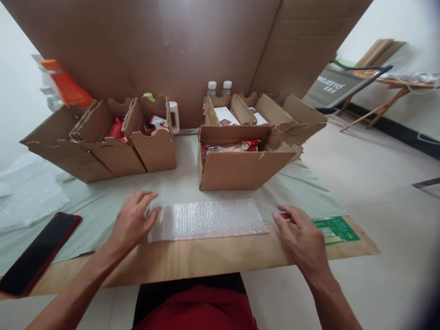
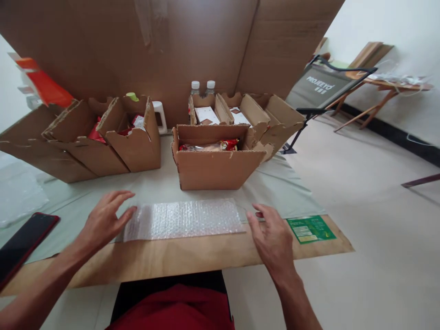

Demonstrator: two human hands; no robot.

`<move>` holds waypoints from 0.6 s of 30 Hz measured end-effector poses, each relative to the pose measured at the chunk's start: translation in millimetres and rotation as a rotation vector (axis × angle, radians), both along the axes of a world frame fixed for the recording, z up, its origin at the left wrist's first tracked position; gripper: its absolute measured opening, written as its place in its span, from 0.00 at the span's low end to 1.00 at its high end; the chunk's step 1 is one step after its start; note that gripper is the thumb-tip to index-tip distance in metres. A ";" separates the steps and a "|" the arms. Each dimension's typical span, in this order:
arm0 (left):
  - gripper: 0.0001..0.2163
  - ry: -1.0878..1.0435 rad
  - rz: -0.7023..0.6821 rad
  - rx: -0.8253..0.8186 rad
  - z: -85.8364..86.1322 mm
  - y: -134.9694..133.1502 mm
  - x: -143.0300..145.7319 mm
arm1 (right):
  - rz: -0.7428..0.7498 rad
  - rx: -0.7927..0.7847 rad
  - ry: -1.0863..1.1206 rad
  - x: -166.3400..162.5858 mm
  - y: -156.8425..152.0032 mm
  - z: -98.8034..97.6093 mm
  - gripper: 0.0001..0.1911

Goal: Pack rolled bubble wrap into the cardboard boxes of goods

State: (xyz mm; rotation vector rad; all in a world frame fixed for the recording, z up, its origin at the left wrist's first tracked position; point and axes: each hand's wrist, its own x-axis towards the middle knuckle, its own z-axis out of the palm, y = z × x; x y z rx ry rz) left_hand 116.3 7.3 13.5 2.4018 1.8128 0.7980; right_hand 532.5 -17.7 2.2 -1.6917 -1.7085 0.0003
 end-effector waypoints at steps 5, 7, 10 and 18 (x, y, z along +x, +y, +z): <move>0.14 0.116 -0.303 0.092 -5.5 -29.5 59.1 | 0.406 -0.022 -0.135 -95.0 -0.3 10.8 0.16; 0.16 0.185 -0.341 0.069 -16.4 -34.1 67.8 | 0.603 -0.121 -0.215 -137.8 2.4 2.6 0.19; 0.20 0.280 -0.339 0.032 -38.0 -37.4 54.7 | 0.671 -0.188 -0.305 -148.0 3.9 -19.0 0.20; 0.28 0.347 -0.361 -0.130 -52.6 -49.0 21.3 | 0.243 -0.102 -0.497 -0.8 -27.3 -45.5 0.23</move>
